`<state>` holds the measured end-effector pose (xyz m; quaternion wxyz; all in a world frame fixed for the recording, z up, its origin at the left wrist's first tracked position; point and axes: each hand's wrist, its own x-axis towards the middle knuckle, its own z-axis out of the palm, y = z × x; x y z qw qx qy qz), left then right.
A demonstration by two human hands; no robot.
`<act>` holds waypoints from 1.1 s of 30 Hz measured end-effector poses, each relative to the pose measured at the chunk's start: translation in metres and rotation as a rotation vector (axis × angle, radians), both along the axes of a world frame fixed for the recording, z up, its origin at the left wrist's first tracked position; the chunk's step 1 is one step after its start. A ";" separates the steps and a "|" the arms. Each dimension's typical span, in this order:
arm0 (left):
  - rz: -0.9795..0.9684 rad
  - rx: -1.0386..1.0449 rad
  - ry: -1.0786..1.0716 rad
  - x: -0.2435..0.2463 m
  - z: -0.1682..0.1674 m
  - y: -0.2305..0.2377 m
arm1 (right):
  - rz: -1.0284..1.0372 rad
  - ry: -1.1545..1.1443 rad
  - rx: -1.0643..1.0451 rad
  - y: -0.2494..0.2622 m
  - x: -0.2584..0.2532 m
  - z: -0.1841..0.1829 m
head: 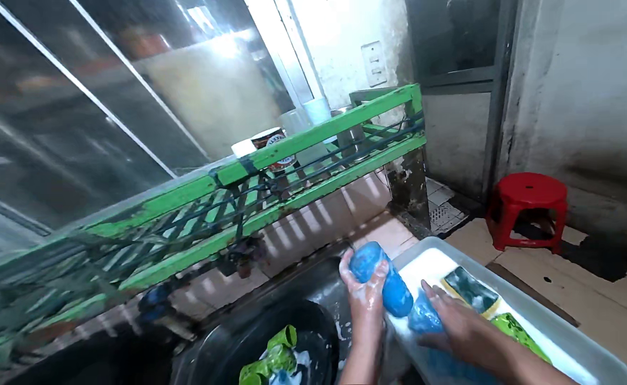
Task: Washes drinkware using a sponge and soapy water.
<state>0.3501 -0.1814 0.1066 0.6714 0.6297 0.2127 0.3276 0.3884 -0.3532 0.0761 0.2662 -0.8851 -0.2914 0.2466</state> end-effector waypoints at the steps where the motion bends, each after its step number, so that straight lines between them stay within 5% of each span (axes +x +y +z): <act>1: -0.044 0.005 0.004 -0.002 0.000 0.001 | 0.020 0.014 -0.001 0.000 0.006 0.002; 5: -0.254 -0.081 -0.023 -0.010 -0.004 -0.012 | 0.005 0.257 0.609 0.011 0.012 0.016; 8: -0.205 -0.147 -0.038 -0.011 -0.001 -0.028 | -0.086 0.315 0.767 0.023 0.006 0.014; 14: 0.037 -0.025 0.051 -0.005 0.002 -0.025 | -0.117 -0.186 0.234 0.036 -0.011 -0.015; 18: -0.086 0.469 0.109 -0.013 0.002 -0.001 | 0.107 -0.212 0.160 0.015 -0.007 -0.013; 21: -0.294 0.702 0.233 -0.025 0.019 0.018 | 0.050 -0.200 0.089 -0.008 0.032 -0.007; 28: -0.700 -0.027 0.612 -0.035 0.026 0.010 | 0.046 -0.008 -0.289 -0.036 0.074 -0.050; 33: -0.666 -0.137 0.636 -0.038 0.016 0.008 | 0.072 -0.046 -0.353 -0.031 0.058 -0.058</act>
